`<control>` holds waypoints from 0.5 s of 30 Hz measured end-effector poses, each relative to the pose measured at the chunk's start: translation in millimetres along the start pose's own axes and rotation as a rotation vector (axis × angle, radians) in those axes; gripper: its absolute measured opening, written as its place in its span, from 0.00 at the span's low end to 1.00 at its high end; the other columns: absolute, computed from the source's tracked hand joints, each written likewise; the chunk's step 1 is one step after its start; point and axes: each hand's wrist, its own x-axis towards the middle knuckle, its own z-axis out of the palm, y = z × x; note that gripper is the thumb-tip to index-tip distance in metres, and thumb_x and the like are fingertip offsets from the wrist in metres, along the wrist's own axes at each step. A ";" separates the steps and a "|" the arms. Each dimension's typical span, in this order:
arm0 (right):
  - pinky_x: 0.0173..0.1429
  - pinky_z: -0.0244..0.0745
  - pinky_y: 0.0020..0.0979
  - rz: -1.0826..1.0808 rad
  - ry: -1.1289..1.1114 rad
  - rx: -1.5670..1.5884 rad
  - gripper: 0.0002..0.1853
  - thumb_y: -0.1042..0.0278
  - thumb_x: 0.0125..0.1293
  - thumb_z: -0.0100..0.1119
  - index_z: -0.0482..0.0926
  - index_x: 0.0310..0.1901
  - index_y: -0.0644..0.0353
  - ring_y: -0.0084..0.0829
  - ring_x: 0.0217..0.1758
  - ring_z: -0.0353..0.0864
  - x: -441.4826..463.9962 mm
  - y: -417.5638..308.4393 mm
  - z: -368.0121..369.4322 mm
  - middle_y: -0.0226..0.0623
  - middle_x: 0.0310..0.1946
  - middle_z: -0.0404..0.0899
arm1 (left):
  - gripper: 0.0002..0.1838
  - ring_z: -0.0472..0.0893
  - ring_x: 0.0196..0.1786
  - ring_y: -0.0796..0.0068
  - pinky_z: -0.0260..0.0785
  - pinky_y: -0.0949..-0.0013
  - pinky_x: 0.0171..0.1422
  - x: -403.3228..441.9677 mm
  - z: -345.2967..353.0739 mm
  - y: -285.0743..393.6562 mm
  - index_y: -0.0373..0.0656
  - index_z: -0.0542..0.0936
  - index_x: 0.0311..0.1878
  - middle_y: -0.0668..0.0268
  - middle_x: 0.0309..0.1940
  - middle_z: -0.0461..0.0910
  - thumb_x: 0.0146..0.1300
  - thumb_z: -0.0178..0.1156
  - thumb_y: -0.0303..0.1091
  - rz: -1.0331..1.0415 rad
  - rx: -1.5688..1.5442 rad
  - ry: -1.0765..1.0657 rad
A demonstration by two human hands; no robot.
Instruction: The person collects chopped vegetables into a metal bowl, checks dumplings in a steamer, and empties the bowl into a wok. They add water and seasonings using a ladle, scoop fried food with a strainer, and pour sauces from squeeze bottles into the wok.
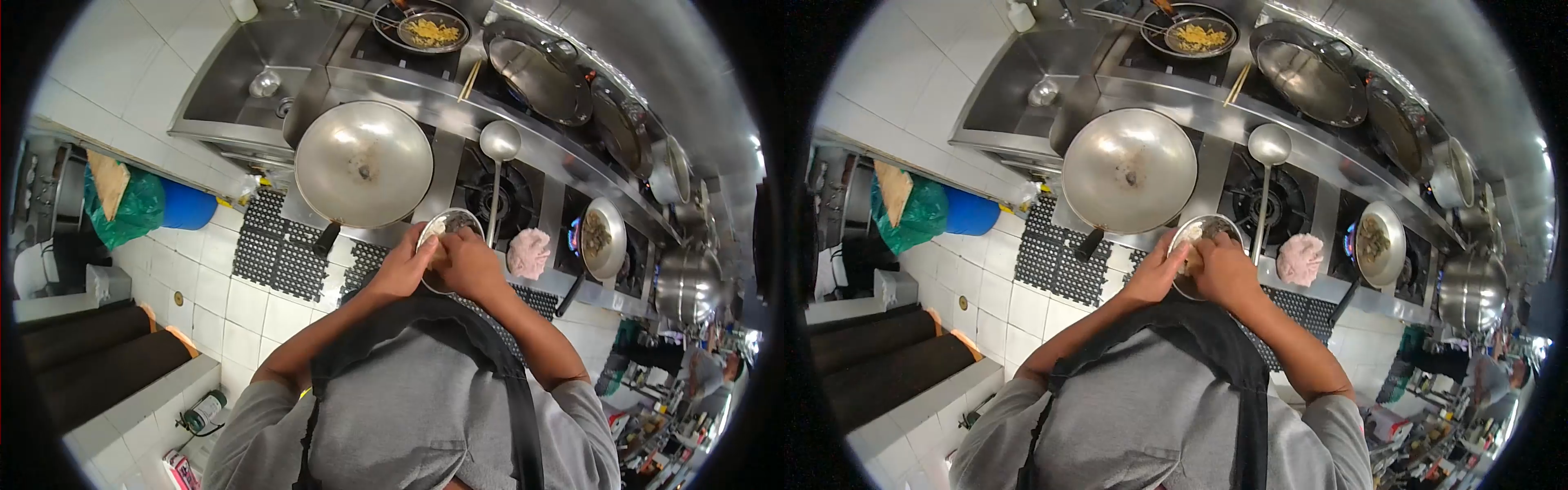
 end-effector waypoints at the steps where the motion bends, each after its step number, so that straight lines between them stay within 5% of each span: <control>1: 0.56 0.79 0.47 -0.027 -0.003 0.040 0.19 0.68 0.57 0.67 0.82 0.52 0.57 0.54 0.51 0.83 1.8 6.0 -2.7 0.50 0.46 0.80 | 0.32 0.74 0.69 0.49 0.64 0.59 0.73 2.5 6.7 -0.9 0.34 0.67 0.72 0.44 0.65 0.74 0.82 0.44 0.54 0.000 0.011 0.033; 6: 0.51 0.78 0.46 -0.197 0.012 0.305 0.13 0.70 0.55 0.70 0.81 0.43 0.60 0.52 0.47 0.82 14.0 55.0 -22.2 0.48 0.42 0.80 | 0.34 0.74 0.70 0.52 0.63 0.60 0.75 22.0 21.3 -19.0 0.34 0.66 0.73 0.45 0.66 0.75 0.81 0.43 0.57 -0.067 0.106 0.095; 10: 0.49 0.77 0.41 -0.099 0.108 0.536 0.15 0.67 0.56 0.74 0.80 0.42 0.61 0.45 0.42 0.83 44.0 97.4 -92.9 0.45 0.39 0.79 | 0.38 0.72 0.71 0.64 0.61 0.63 0.76 29.0 35.2 -19.7 0.32 0.66 0.74 0.52 0.68 0.74 0.82 0.39 0.61 -0.279 -0.272 0.120; 12: 0.50 0.78 0.40 -0.064 0.387 0.575 0.15 0.66 0.58 0.75 0.82 0.44 0.61 0.42 0.44 0.83 75.6 129.0 -130.6 0.43 0.41 0.80 | 0.39 0.69 0.73 0.64 0.59 0.63 0.78 25.3 42.1 -0.1 0.31 0.63 0.76 0.52 0.71 0.71 0.82 0.39 0.60 -0.344 -0.230 0.164; 15: 0.54 0.78 0.44 -0.129 0.819 0.234 0.15 0.65 0.60 0.74 0.83 0.45 0.64 0.48 0.49 0.83 147.8 191.3 -191.6 0.50 0.47 0.80 | 0.38 0.66 0.76 0.62 0.56 0.64 0.80 16.2 40.9 -4.4 0.30 0.61 0.78 0.51 0.74 0.68 0.83 0.41 0.57 -0.382 -0.164 0.198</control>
